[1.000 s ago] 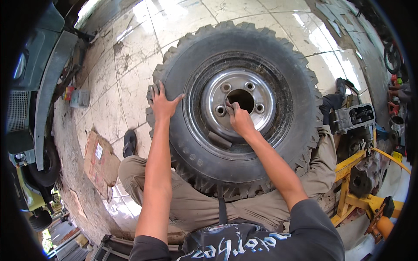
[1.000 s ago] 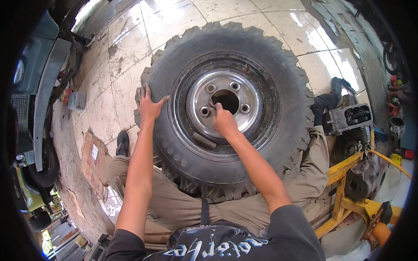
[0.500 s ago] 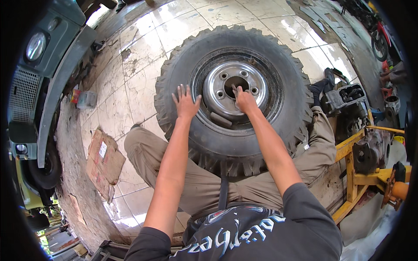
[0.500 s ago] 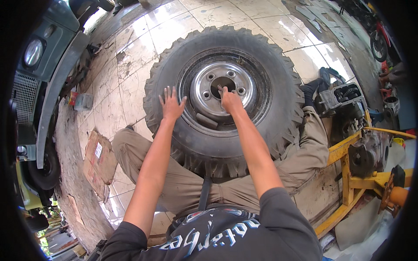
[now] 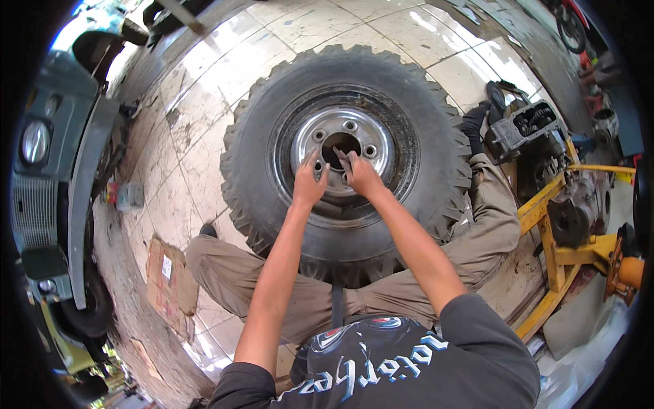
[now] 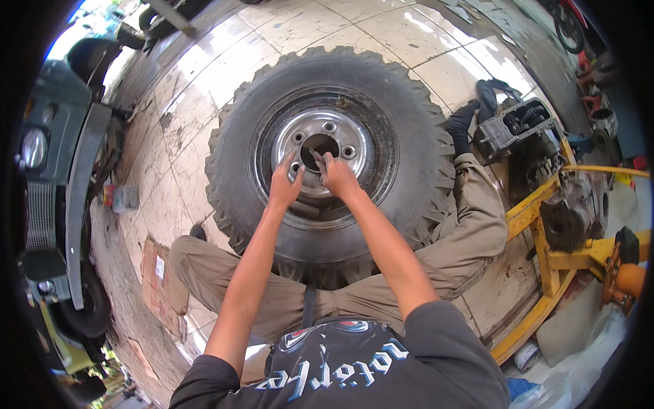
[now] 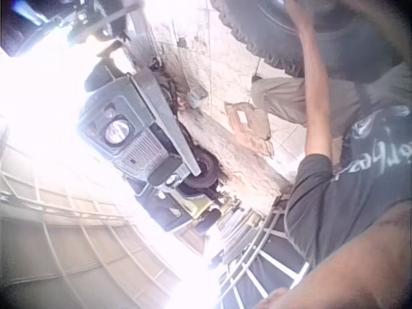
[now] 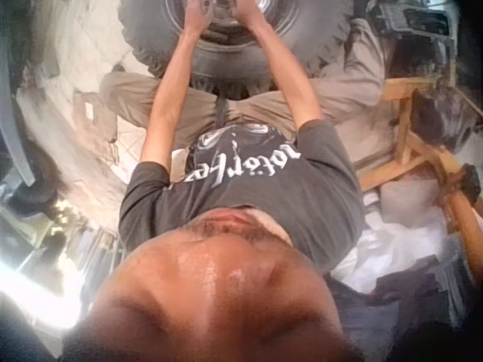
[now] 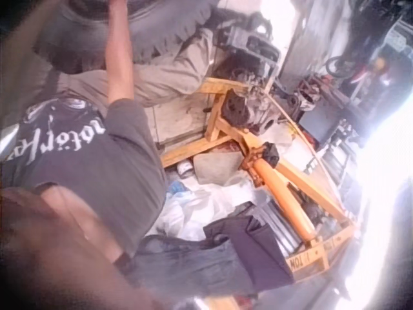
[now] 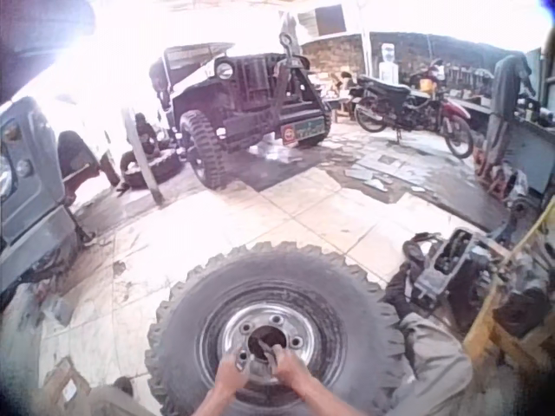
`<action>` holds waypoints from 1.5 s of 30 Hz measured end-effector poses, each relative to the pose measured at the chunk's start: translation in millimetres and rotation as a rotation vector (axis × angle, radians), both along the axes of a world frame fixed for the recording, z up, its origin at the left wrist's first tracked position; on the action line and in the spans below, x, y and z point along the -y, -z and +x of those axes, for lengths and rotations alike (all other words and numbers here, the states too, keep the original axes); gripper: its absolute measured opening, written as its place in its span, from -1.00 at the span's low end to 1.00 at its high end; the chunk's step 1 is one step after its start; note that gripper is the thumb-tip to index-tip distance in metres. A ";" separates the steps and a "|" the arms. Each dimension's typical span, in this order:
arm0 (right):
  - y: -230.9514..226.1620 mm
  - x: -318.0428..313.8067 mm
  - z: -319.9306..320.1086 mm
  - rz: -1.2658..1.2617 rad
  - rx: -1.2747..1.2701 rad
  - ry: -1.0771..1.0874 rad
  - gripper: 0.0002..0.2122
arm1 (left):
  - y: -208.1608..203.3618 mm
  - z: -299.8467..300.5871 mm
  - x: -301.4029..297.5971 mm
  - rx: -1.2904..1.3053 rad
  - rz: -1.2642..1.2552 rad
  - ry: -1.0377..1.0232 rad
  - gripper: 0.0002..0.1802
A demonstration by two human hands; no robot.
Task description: The person sits on the floor and scrubs the metal rim of a large tire with a small abrasive pad. They repeatedly rub the inner and outer surfaces of the rim, focusing on the area around the lug nut holes.
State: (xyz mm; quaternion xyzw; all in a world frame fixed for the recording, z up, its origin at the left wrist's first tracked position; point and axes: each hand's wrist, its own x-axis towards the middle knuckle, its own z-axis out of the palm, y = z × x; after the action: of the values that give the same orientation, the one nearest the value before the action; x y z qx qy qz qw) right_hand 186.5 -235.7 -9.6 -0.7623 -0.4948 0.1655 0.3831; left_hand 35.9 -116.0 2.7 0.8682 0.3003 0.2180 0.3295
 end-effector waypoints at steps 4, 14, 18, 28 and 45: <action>-19.4 40.1 -5.8 0.242 -0.171 0.123 -0.76 | -6.3 44.8 12.4 0.465 -0.884 0.134 -0.46; -29.0 83.3 9.5 0.235 -1.314 0.325 -0.59 | -2.5 48.2 32.7 0.150 -1.034 0.205 -0.77; -44.4 78.1 -1.4 0.561 -1.506 0.216 -0.58 | -18.1 52.7 41.4 0.227 -0.945 0.122 -0.80; -54.7 78.7 -1.2 0.215 -0.306 0.523 -0.64 | -4.3 65.4 20.4 0.174 -0.384 -0.076 -0.65; 35.4 7.4 60.4 -0.091 0.146 0.440 -0.41 | 43.5 105.6 -22.3 -0.521 0.398 -0.172 0.03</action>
State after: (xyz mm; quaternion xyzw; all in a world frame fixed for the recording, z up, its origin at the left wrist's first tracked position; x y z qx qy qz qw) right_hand 246.9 -243.1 -45.1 -0.8780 -0.3352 0.0446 0.3386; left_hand 141.5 -93.7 -40.8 0.9135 0.3981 0.0702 0.0460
